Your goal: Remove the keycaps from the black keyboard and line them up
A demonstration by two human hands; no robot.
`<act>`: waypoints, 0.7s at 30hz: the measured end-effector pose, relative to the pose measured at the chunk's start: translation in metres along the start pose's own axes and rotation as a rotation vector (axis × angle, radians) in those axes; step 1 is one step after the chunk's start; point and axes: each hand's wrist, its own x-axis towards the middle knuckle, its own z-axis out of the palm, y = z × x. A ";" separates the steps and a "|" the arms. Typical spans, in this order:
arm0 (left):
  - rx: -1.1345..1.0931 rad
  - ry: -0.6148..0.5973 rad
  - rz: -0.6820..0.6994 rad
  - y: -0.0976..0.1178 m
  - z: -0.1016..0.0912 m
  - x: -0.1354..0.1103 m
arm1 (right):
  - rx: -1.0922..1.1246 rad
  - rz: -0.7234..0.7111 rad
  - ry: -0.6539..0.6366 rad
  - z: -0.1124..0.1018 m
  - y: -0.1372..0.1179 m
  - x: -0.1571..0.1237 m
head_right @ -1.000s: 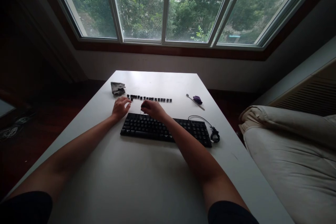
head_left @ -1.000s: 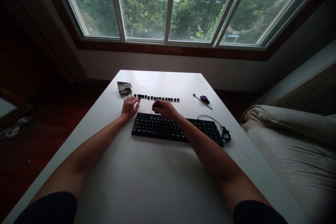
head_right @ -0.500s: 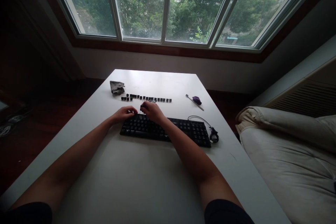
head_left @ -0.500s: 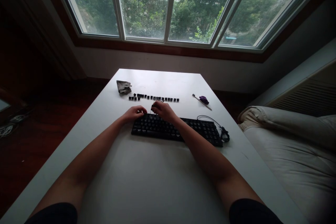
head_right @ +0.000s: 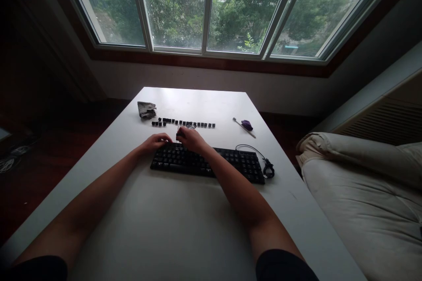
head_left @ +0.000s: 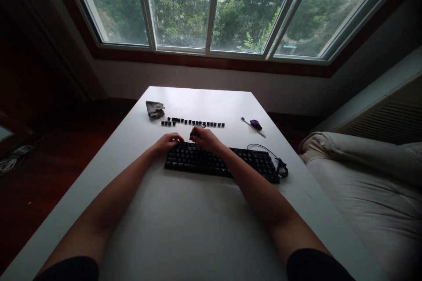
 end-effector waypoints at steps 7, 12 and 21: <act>0.014 0.002 -0.002 0.004 0.000 -0.001 | -0.072 -0.139 -0.047 0.005 -0.010 -0.006; 0.029 -0.007 0.010 0.006 -0.001 -0.001 | -0.100 -0.157 -0.020 0.007 -0.009 -0.009; 0.018 0.007 0.011 0.010 0.000 -0.002 | 0.224 -0.089 0.065 0.018 0.014 -0.010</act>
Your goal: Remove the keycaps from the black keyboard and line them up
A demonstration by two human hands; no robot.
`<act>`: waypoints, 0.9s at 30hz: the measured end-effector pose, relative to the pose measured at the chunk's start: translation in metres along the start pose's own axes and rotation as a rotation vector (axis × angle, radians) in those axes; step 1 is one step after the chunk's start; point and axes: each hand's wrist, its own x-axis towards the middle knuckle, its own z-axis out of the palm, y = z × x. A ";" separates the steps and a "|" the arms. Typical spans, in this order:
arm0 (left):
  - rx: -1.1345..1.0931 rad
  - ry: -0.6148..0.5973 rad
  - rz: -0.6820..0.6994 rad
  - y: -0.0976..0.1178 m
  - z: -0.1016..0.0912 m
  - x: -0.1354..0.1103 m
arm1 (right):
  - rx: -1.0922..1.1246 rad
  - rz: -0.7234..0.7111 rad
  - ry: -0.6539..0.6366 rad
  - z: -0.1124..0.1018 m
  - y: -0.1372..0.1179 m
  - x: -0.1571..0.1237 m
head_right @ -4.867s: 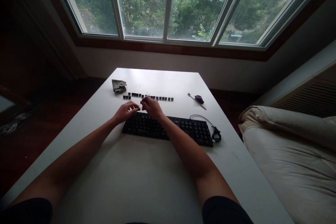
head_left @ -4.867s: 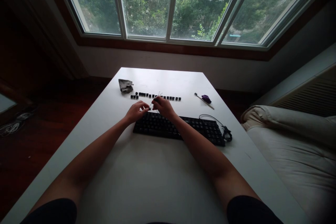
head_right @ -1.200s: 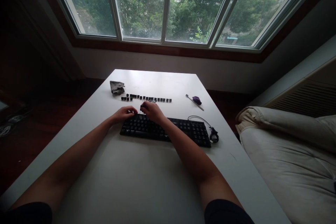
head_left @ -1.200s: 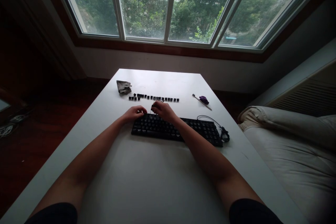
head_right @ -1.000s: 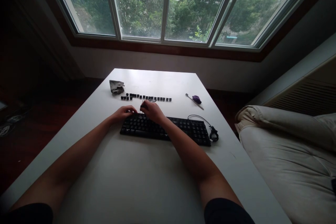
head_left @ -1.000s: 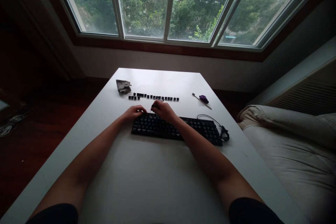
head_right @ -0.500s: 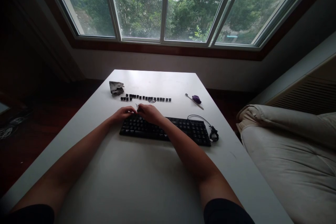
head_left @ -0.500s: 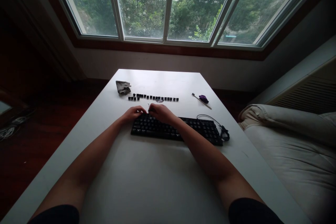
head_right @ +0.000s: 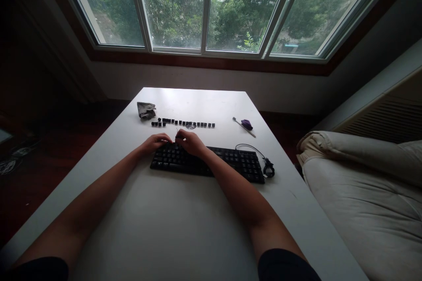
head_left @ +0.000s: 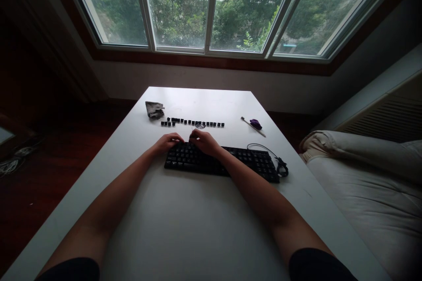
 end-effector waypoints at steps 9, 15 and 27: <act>0.004 -0.006 -0.005 -0.004 0.000 0.001 | 0.381 0.178 0.048 -0.005 0.002 0.003; 0.086 0.059 -0.003 -0.002 0.003 0.001 | 0.280 0.173 0.153 -0.004 0.003 0.005; 0.669 0.177 0.318 0.060 0.020 0.000 | 0.364 0.275 0.269 -0.005 -0.001 0.007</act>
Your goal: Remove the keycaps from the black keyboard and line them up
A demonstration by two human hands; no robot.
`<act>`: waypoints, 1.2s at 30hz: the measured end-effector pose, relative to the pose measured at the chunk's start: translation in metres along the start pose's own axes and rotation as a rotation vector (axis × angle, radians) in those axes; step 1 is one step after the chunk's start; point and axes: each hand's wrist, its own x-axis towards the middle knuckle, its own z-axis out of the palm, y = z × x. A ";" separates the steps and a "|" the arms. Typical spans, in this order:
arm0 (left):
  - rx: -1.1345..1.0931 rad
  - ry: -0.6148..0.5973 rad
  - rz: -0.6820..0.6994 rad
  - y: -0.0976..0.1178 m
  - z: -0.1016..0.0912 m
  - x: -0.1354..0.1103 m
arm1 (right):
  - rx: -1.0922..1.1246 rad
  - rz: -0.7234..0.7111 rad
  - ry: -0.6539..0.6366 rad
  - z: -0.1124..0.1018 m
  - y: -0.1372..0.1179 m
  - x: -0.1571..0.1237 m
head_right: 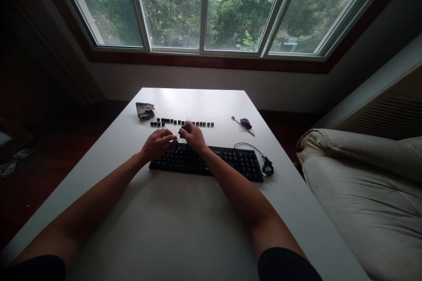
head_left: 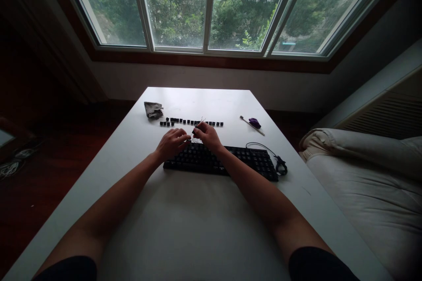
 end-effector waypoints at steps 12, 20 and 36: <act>0.028 -0.009 0.039 0.000 0.008 -0.004 | 0.222 0.193 -0.042 0.007 0.000 -0.003; 0.024 0.011 0.060 0.002 0.011 -0.005 | 0.278 0.311 -0.019 0.007 0.003 -0.001; 0.092 0.017 0.061 0.002 0.014 -0.006 | 0.296 0.272 0.005 0.010 0.013 -0.002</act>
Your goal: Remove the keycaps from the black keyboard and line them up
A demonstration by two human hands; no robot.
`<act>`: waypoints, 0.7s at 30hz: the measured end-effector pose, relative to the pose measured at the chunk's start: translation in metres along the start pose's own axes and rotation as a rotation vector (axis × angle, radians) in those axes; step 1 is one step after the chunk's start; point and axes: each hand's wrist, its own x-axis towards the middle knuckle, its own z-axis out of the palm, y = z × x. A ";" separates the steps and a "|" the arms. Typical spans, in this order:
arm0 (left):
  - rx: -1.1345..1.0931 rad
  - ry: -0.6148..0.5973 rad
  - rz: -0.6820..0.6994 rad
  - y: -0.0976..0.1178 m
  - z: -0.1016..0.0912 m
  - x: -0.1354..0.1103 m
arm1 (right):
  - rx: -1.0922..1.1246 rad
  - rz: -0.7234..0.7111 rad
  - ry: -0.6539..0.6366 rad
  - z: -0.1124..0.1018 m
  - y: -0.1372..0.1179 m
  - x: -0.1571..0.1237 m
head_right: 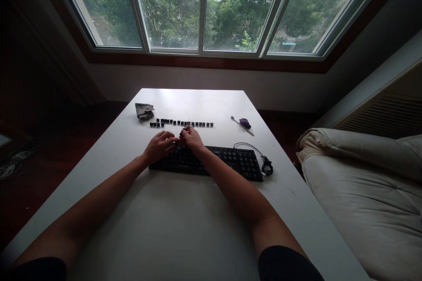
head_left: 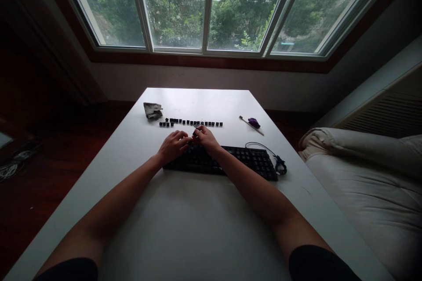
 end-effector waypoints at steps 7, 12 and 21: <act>-0.003 -0.029 0.018 0.000 0.001 0.000 | -0.057 0.020 -0.010 0.000 0.000 -0.002; -0.101 -0.033 0.019 -0.001 0.001 0.002 | -0.116 0.067 -0.005 0.000 -0.002 -0.001; -0.262 -0.014 -0.028 -0.003 0.001 0.004 | -0.174 0.097 -0.005 0.002 -0.008 -0.002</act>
